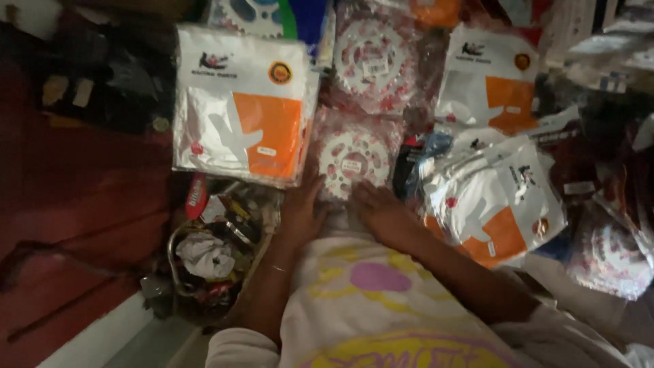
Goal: The person sorts through a pile of packaged motorcycle sprockets and parts on a cluttered table. They pick up individual packages, turn them over to view the contents, and rearrange them into stacks.
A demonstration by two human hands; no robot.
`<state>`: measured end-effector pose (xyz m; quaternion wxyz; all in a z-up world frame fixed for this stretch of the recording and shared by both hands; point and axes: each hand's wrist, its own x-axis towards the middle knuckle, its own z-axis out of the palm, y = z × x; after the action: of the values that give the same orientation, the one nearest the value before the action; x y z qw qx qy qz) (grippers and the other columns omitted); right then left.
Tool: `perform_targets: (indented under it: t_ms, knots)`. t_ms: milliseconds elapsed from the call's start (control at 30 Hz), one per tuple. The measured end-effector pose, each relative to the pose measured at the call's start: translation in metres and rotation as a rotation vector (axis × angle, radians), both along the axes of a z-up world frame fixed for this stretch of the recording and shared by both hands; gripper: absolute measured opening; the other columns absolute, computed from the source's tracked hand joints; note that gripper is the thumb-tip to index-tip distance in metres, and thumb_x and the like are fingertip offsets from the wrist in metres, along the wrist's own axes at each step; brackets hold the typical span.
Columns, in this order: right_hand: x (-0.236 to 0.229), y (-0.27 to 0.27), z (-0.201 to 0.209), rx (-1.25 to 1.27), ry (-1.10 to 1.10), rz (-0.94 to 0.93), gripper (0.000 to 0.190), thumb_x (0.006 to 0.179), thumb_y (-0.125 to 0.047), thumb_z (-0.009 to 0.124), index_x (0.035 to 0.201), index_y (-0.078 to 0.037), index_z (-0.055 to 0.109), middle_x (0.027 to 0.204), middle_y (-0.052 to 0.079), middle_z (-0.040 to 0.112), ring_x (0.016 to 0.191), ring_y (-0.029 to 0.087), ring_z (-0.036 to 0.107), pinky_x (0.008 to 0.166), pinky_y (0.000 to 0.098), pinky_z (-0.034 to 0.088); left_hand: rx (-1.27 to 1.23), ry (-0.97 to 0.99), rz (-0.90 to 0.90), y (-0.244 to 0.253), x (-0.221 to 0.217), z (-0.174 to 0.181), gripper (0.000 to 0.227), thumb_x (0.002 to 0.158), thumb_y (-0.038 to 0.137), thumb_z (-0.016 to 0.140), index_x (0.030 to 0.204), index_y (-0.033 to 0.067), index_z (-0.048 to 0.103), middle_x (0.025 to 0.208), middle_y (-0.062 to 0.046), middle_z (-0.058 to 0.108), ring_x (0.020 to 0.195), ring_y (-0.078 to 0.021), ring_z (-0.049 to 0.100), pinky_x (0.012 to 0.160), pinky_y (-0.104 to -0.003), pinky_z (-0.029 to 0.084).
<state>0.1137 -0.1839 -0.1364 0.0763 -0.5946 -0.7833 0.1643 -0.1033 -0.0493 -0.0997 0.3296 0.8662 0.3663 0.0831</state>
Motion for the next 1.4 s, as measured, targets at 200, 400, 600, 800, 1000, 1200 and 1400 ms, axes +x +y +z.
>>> perform_targets:
  t_ms: [200, 400, 600, 800, 1000, 1200, 1400]
  knots:
    - [0.008, 0.084, -0.012, 0.268, -0.093, -0.241, 0.050, 0.099, -0.025, 0.056, 0.142, -0.001, 0.054, 0.148, 0.026, 0.049, 0.133, 0.047, 0.051, 0.091, 0.0624, 0.049, 0.051, -0.193, 0.011, -0.006, -0.007, -0.012, 0.068, 0.081, 0.027, 0.076, 0.143, 0.0089, 0.057, 0.149, -0.022, 0.055, 0.129, -0.0430, 0.058, 0.102, -0.058, 0.041]
    - [0.007, 0.113, 0.006, -0.246, -0.107, -0.395, 0.084, 0.101, -0.051, 0.048, 0.165, -0.005, 0.021, 0.171, 0.027, 0.005, 0.159, 0.044, -0.002, 0.126, 0.0628, 0.002, 0.310, -0.193, -0.012, -0.010, -0.006, -0.054, 0.058, 0.075, 0.027, 0.082, 0.130, 0.0158, 0.067, 0.147, -0.017, 0.058, 0.122, -0.0367, 0.064, 0.091, -0.052, 0.048]
    - [-0.028, 0.022, -0.006, 0.231, -0.074, -0.202, 0.077, 0.091, -0.031, 0.056, 0.158, 0.000, 0.037, 0.164, 0.033, 0.029, 0.149, 0.053, 0.031, 0.110, 0.0684, 0.034, 0.425, -0.190, -0.047, -0.005, -0.007, -0.050, 0.044, 0.080, 0.030, 0.079, 0.122, 0.0195, 0.071, 0.138, -0.015, 0.063, 0.109, -0.0358, 0.070, 0.078, -0.051, 0.053]
    - [-0.055, 0.022, 0.006, 0.183, -0.131, -0.321, 0.077, 0.091, -0.034, 0.050, 0.160, -0.003, 0.035, 0.162, 0.029, 0.034, 0.151, 0.049, 0.030, 0.111, 0.0680, 0.033, 0.447, -0.183, -0.126, 0.006, -0.016, -0.033, 0.052, 0.078, 0.026, 0.076, 0.128, 0.0197, 0.066, 0.140, -0.016, 0.060, 0.106, -0.0350, 0.070, 0.080, -0.050, 0.054]
    - [-0.038, 0.092, -0.034, 0.276, -0.084, -0.561, 0.069, 0.099, -0.029, 0.042, 0.164, -0.005, 0.031, 0.169, 0.022, 0.026, 0.154, 0.043, 0.027, 0.116, 0.0640, 0.029, 0.737, -0.156, -0.185, 0.013, -0.016, -0.038, 0.017, 0.095, 0.026, 0.056, 0.109, 0.0258, 0.064, 0.114, -0.002, 0.065, 0.090, -0.0199, 0.070, 0.069, -0.041, 0.050]
    - [-0.059, 0.052, 0.007, 0.268, 0.381, -0.932, 0.044, 0.078, -0.021, 0.073, 0.123, -0.022, 0.074, 0.120, -0.001, 0.075, 0.113, 0.029, 0.071, 0.096, 0.0450, 0.056, 0.718, -0.236, -0.371, 0.028, -0.018, 0.016, 0.018, 0.089, 0.025, 0.051, 0.092, 0.0157, 0.066, 0.087, -0.006, 0.060, 0.072, -0.0280, 0.063, 0.054, -0.041, 0.047]
    - [-0.116, -0.061, 0.102, 0.180, 0.441, -1.147, 0.039, 0.068, -0.025, 0.078, 0.104, -0.011, 0.077, 0.105, 0.012, 0.074, 0.103, 0.039, 0.071, 0.089, 0.0533, 0.056, 0.178, -0.506, -0.485, 0.027, -0.038, 0.076, 0.019, 0.102, 0.021, 0.051, 0.090, 0.0169, 0.065, 0.078, 0.002, 0.055, 0.066, -0.0257, 0.057, 0.063, -0.042, 0.045]
